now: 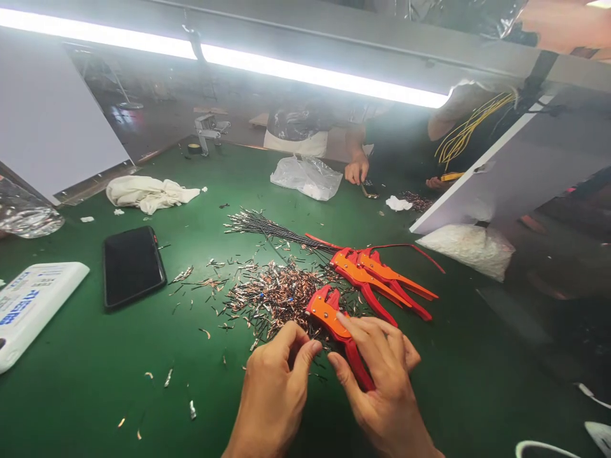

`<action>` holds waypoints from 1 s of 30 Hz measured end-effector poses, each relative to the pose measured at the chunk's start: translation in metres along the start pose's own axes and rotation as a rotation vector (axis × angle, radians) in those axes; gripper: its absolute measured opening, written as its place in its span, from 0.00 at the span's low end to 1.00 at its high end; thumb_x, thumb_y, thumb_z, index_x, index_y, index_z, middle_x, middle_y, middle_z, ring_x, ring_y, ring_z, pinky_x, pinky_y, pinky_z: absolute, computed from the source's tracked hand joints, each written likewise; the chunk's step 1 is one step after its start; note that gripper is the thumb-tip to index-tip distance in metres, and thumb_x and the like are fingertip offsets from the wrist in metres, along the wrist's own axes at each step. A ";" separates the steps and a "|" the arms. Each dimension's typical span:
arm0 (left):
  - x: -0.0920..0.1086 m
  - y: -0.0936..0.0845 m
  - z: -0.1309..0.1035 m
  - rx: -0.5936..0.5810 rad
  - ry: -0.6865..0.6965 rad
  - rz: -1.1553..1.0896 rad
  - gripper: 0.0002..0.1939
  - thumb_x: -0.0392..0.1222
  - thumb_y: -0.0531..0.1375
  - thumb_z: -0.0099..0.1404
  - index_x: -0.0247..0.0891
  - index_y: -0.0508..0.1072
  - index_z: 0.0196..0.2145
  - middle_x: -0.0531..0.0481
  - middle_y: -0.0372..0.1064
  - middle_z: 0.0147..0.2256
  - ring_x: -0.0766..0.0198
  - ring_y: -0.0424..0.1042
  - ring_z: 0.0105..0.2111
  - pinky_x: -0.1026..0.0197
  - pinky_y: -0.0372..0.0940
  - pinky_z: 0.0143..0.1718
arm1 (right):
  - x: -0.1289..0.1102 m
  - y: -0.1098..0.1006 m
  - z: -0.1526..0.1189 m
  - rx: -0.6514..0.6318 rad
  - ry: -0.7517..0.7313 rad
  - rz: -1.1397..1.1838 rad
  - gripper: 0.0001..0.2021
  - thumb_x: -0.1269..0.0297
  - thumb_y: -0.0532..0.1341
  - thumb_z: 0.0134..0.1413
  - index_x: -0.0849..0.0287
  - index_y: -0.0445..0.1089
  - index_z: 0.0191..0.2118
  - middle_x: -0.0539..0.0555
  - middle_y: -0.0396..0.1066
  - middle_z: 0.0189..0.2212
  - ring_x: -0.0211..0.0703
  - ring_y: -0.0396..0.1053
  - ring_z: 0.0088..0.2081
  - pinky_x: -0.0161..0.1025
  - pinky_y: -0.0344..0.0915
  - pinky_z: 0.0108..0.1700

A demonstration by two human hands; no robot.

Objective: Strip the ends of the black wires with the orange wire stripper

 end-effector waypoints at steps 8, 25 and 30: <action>0.006 0.004 -0.002 -0.062 0.026 0.086 0.12 0.46 0.52 0.66 0.42 0.64 0.26 0.54 0.64 0.23 0.64 0.60 0.24 0.63 0.53 0.29 | -0.010 -0.010 0.013 -0.118 -0.126 0.140 0.06 0.74 0.59 0.59 0.54 0.66 0.36 0.46 0.74 0.29 0.47 0.68 0.38 0.47 0.45 0.46; -0.001 -0.002 -0.001 0.024 0.003 0.489 0.11 0.41 0.53 0.69 0.44 0.72 0.31 0.50 0.77 0.28 0.60 0.74 0.28 0.63 0.54 0.29 | 0.003 0.012 0.095 -0.030 -0.064 0.003 0.06 0.70 0.61 0.62 0.54 0.74 0.35 0.47 0.78 0.33 0.47 0.68 0.43 0.50 0.44 0.52; 0.005 -0.001 -0.002 -0.050 -0.062 0.583 0.13 0.39 0.52 0.70 0.43 0.75 0.32 0.45 0.79 0.30 0.54 0.77 0.32 0.62 0.53 0.29 | -0.003 0.029 0.102 -0.172 -0.096 -0.039 0.07 0.66 0.60 0.64 0.51 0.75 0.42 0.49 0.78 0.37 0.48 0.67 0.45 0.53 0.42 0.54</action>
Point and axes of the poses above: each hand's wrist, its own z-axis towards the middle knuckle, its own y-axis out of the palm, x = y × z, the point moved 2 cm from there along z, towards the middle knuckle
